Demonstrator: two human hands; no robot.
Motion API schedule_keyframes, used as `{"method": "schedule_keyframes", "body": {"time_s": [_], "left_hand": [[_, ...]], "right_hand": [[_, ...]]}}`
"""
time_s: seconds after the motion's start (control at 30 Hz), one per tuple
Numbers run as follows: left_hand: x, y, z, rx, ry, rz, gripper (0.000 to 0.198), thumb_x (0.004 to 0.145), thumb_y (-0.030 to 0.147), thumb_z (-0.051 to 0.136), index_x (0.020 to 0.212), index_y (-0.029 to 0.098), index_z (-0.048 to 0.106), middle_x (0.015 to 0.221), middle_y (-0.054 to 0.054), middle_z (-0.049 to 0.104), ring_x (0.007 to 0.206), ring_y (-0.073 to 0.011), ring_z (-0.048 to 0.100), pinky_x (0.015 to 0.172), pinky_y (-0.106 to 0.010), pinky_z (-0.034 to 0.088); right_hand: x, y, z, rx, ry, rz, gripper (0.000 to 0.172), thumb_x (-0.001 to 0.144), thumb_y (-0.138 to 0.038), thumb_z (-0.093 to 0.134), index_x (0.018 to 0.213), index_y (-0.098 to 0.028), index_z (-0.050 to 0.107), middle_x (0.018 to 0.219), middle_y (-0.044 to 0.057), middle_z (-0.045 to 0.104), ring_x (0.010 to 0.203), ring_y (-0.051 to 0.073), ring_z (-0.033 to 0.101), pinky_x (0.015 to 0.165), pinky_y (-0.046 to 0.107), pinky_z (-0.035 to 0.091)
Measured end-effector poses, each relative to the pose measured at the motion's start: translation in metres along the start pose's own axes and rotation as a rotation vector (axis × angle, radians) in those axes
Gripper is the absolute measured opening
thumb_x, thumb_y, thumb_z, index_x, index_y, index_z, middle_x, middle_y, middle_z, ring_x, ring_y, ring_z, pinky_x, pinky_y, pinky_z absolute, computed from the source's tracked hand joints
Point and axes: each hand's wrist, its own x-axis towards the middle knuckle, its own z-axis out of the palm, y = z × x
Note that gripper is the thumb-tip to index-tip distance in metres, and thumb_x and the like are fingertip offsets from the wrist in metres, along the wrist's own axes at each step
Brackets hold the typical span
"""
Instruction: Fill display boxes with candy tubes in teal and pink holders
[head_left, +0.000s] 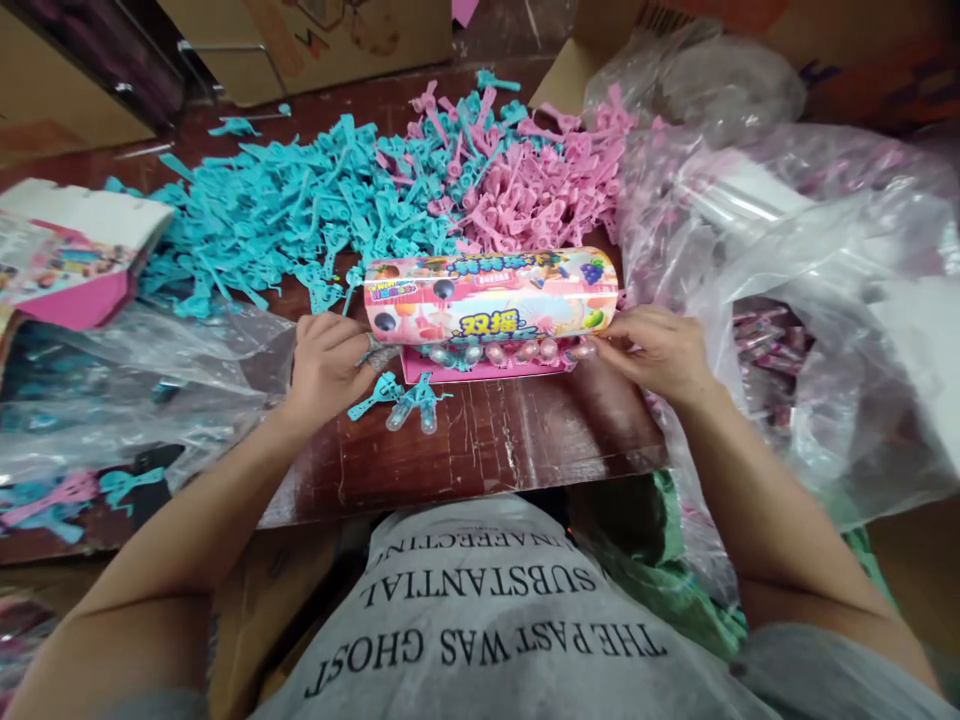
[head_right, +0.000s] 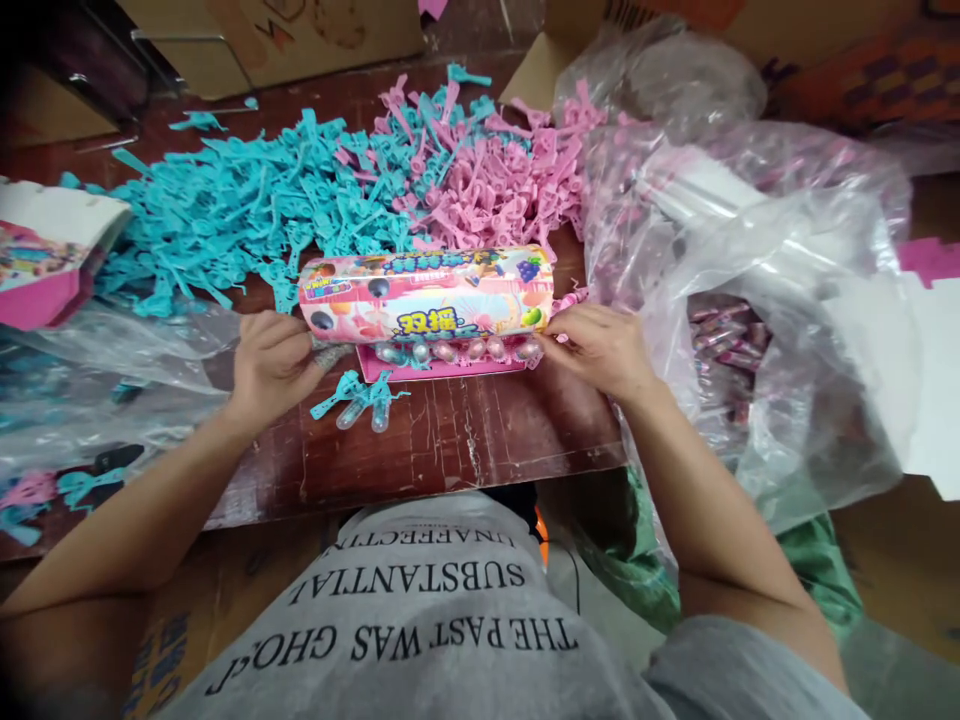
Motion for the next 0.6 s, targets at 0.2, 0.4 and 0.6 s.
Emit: {"method": "schedule_keyframes", "body": {"time_s": [0.2,0.4,0.6], "left_hand": [[-0.003,-0.002,0.002,-0.129,-0.099,0.020,0.026,0.099,0.046,0.068,0.084,0.025,0.073,0.081,-0.003,0.072,0.083,-0.0227,0.065,0.078,-0.039,0.045],[-0.008,-0.008,0.007,-0.313,-0.213,-0.039,0.025,0.101,0.047,0.064,0.108,0.030,0.080,0.108,-0.005,0.080,0.099,-0.0250,0.071,0.089,-0.041,0.052],[-0.013,-0.010,0.030,0.066,-0.164,0.015,0.031,0.099,0.049,0.060,0.086,0.028,0.079,0.081,-0.007,0.075,0.085,-0.0274,0.063,0.079,-0.043,0.044]], "right_hand": [[0.000,-0.003,-0.003,0.067,-0.078,0.001,0.020,0.101,-0.034,0.067,0.084,-0.025,0.070,0.072,-0.001,0.073,0.064,0.015,0.068,0.059,0.029,0.049],[0.003,-0.006,-0.012,0.226,-0.170,0.121,0.030,0.103,-0.046,0.064,0.082,-0.026,0.070,0.067,-0.002,0.071,0.056,0.014,0.063,0.053,0.028,0.045],[-0.002,-0.003,-0.003,0.153,-0.186,0.124,0.035,0.103,-0.050,0.064,0.078,-0.026,0.067,0.066,0.000,0.068,0.059,0.016,0.061,0.057,0.032,0.047]]}}
